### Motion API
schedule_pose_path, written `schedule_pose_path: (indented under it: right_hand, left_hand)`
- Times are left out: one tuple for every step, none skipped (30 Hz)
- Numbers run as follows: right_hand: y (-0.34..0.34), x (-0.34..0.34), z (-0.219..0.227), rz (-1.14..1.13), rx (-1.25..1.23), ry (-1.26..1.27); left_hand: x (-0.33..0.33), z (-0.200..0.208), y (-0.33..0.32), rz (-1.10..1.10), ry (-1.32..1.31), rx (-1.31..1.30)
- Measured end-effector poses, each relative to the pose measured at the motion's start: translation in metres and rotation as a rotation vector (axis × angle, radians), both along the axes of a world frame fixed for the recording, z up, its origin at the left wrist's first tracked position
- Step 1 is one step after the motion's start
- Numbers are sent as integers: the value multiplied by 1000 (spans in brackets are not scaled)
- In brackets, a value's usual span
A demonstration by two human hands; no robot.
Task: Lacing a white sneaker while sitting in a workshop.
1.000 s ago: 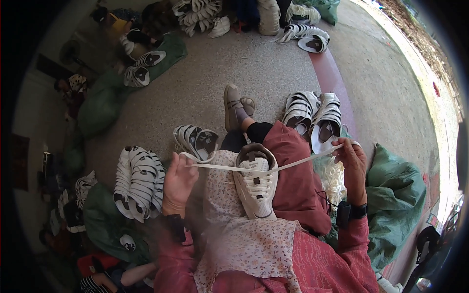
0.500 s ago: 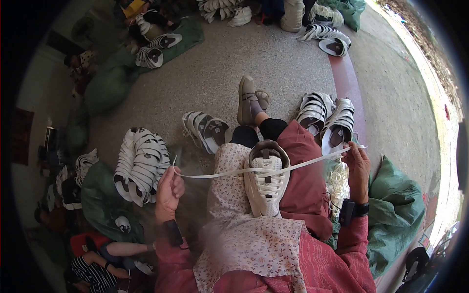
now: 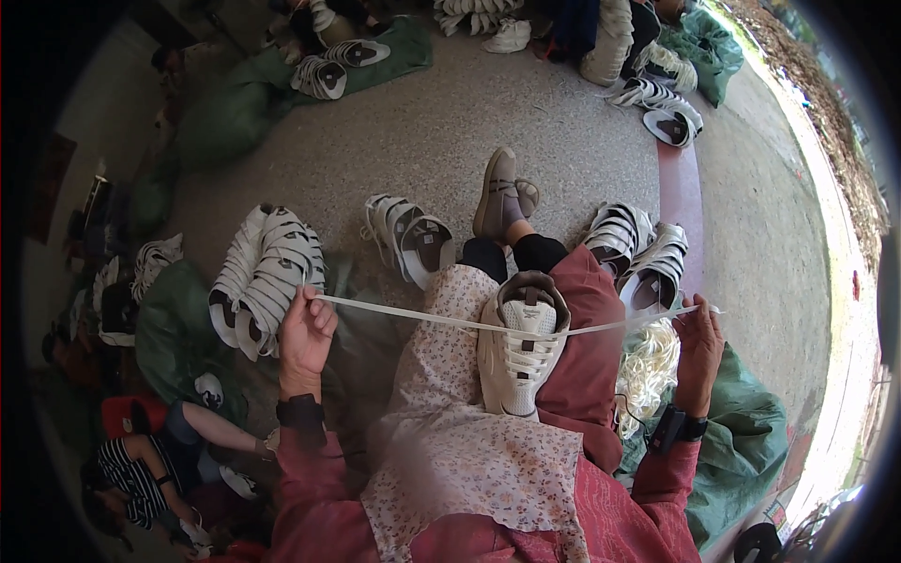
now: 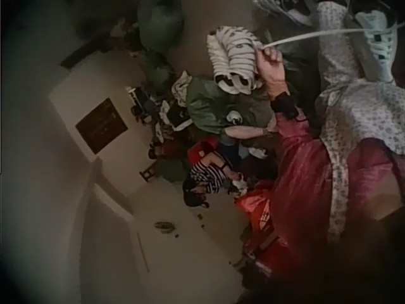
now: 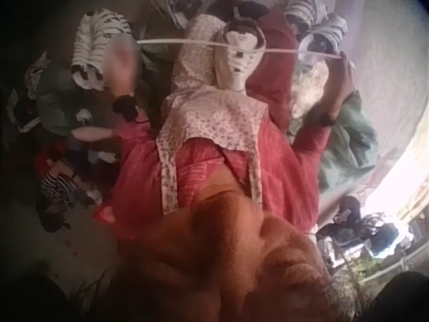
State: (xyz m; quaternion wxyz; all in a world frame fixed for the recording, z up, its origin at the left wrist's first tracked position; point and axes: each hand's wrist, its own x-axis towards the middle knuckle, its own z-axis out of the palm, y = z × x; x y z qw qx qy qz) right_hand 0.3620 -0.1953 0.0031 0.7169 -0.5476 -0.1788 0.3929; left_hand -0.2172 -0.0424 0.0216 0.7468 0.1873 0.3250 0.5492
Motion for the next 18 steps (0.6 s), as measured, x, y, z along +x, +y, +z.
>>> schedule_pose_path:
  right_hand:
    - [1, 0, 4, 10, -1, -5]
    - [1, -1, 11, -7, 27, -32]
    - [1, -2, 16, -24, 55, -58]
    - [-2, 5, 19, 37, 120, -38]
    - [-4, 8, 22, 48, 115, -41]
    - [-5, 9, 25, 52, 145, -74]
    - [-6, 12, 27, 57, 176, -107]
    - [-5, 14, 27, 68, 199, -116]
    - [-6, 15, 27, 79, 200, -119]
    - [-6, 15, 28, 85, 204, -130]
    - [-5, 13, 30, 90, 209, -141]
    - [-4, 10, 32, 98, 211, -143]
    - [-4, 7, 35, 84, 209, -126]
    - [-4, 4, 37, 67, 206, -108]
    - [-5, 4, 37, 73, 208, -109]
    - [-6, 7, 35, 73, 210, -98]
    - [-7, 7, 34, 70, 211, -88]
    - [-7, 7, 34, 71, 212, -89]
  left_hand:
    - [1, -5, -2, 12, 73, -42]
    - [3, -8, -5, -6, 120, -25]
    - [5, -9, -7, 5, 115, -30]
    - [6, -12, -8, 24, 120, -40]
    - [8, -11, -10, 42, 127, -51]
    - [8, -11, -10, 46, 132, -35]
    - [9, -10, -13, 58, 130, -41]
    - [13, -7, -13, 95, 235, -33]
    - [15, -6, -14, 133, 340, -25]
    - [14, -8, -15, 140, 328, -2]
    - [15, -9, -16, 149, 325, -2]
    - [16, -9, -17, 153, 389, 9]
    - [17, -9, -18, 156, 452, 20]
    - [16, -10, -18, 162, 450, 20]
    - [15, -12, -19, 166, 498, 40]
    - [14, -15, -19, 170, 546, 59]
    - [12, -19, -19, 172, 544, 60]
    - [10, -22, -19, 170, 633, 112]
